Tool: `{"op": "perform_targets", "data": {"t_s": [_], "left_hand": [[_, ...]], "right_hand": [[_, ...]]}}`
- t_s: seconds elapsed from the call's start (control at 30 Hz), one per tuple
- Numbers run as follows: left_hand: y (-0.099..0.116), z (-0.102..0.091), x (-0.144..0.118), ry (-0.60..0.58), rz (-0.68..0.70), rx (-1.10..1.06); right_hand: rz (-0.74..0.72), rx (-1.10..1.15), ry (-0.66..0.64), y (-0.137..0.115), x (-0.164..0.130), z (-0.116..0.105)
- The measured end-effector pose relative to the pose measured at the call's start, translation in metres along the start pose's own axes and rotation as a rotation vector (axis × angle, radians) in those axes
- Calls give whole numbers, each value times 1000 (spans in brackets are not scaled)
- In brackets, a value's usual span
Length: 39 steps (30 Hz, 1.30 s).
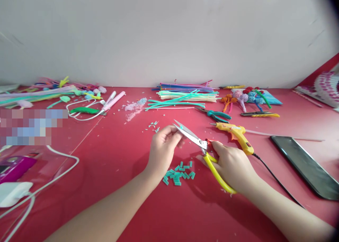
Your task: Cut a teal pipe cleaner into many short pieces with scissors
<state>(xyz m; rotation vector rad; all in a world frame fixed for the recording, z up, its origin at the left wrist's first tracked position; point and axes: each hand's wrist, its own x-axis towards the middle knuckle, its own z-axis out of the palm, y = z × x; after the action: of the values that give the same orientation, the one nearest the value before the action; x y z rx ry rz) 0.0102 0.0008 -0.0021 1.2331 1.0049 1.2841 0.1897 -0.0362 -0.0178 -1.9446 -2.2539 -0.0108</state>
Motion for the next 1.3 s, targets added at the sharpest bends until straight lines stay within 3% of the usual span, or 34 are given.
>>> {"op": "perform_targets", "data": {"t_s": [0.13,0.43,1.3], "left_hand": [[5,-1,0,-36,33,141],[-4,-1,0,37,2,-88],[0,-2,1,22,-34,-88]], "right_hand": [[5,6,11,0,0,-2],[14,7,-14,0,0,0],[-30,41,4,7,1,4]]}}
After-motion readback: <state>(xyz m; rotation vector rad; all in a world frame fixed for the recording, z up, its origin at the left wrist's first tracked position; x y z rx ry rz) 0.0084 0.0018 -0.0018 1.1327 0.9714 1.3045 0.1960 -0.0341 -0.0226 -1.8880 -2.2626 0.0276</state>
